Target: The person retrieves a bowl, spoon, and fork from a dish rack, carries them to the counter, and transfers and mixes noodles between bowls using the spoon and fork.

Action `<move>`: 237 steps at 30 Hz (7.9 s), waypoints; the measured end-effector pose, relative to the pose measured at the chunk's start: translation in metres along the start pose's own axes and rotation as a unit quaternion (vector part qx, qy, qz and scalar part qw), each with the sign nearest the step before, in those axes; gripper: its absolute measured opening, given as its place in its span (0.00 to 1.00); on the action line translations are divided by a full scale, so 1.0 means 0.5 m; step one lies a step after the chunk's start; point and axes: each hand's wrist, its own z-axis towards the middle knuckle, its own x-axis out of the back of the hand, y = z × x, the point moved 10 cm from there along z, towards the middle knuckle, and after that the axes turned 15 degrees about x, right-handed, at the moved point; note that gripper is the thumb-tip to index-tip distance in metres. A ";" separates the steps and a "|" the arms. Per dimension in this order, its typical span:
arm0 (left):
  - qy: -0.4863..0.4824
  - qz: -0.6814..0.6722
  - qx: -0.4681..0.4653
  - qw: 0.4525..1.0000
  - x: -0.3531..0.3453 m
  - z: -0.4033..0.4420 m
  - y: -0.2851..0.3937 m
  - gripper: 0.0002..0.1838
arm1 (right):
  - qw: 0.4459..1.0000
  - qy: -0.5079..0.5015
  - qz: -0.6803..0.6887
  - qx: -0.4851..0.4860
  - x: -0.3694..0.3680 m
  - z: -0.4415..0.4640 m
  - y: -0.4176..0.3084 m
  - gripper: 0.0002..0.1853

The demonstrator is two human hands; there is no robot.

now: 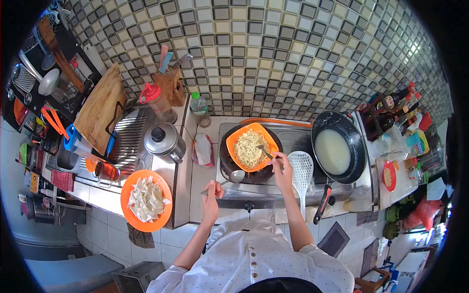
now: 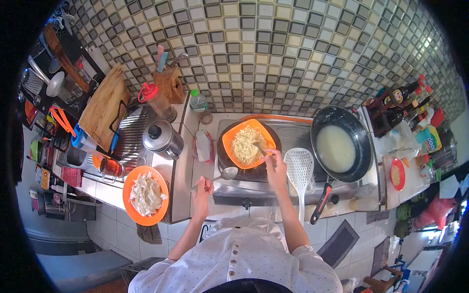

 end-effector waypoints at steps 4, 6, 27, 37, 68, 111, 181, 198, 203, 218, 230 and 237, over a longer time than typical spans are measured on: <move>0.005 -0.001 -0.002 1.000 0.003 0.002 0.004 0.17 | 0.999 0.020 0.011 0.031 0.002 -0.006 -0.016 0.08; 0.003 0.004 -0.005 1.000 0.000 0.002 0.008 0.17 | 0.999 -0.016 -0.023 0.016 -0.004 -0.011 -0.021 0.09; 0.008 0.002 0.003 1.000 0.000 0.007 0.007 0.17 | 0.982 -0.103 -0.152 0.041 -0.016 -0.035 -0.084 0.07; 0.009 0.015 -0.001 1.000 0.000 0.006 0.012 0.18 | 0.973 -0.106 -0.194 0.069 -0.016 -0.042 -0.133 0.07; -0.082 0.364 -0.279 0.885 -0.192 0.089 0.055 0.15 | 0.998 0.056 0.026 -0.009 0.020 -0.070 -0.039 0.11; 0.002 0.328 -0.172 0.929 -0.132 0.114 0.074 0.20 | 0.989 -0.013 -0.134 0.063 0.009 -0.003 -0.051 0.11; 0.064 0.373 -0.235 0.895 -0.103 0.153 0.054 0.22 | 0.981 0.093 0.151 -0.076 -0.050 -0.020 0.116 0.16; -0.036 0.291 -0.239 0.926 -0.161 0.100 0.114 0.16 | 0.984 0.123 0.130 -0.013 0.013 0.015 -0.023 0.16; -0.039 0.275 -0.255 0.926 -0.177 0.068 0.164 0.16 | 0.982 0.125 0.139 0.034 0.032 0.035 -0.087 0.16; -0.027 0.275 -0.207 0.938 -0.158 0.062 0.111 0.18 | 0.978 0.152 0.141 -0.027 0.047 -0.013 -0.041 0.15; 0.023 0.383 -0.236 0.893 -0.133 0.104 0.055 0.18 | 0.957 -0.056 -0.271 0.092 -0.005 0.011 -0.089 0.11; -0.044 0.373 -0.135 0.917 -0.141 0.121 0.000 0.18 | 0.949 -0.064 -0.266 0.154 -0.041 0.022 -0.069 0.14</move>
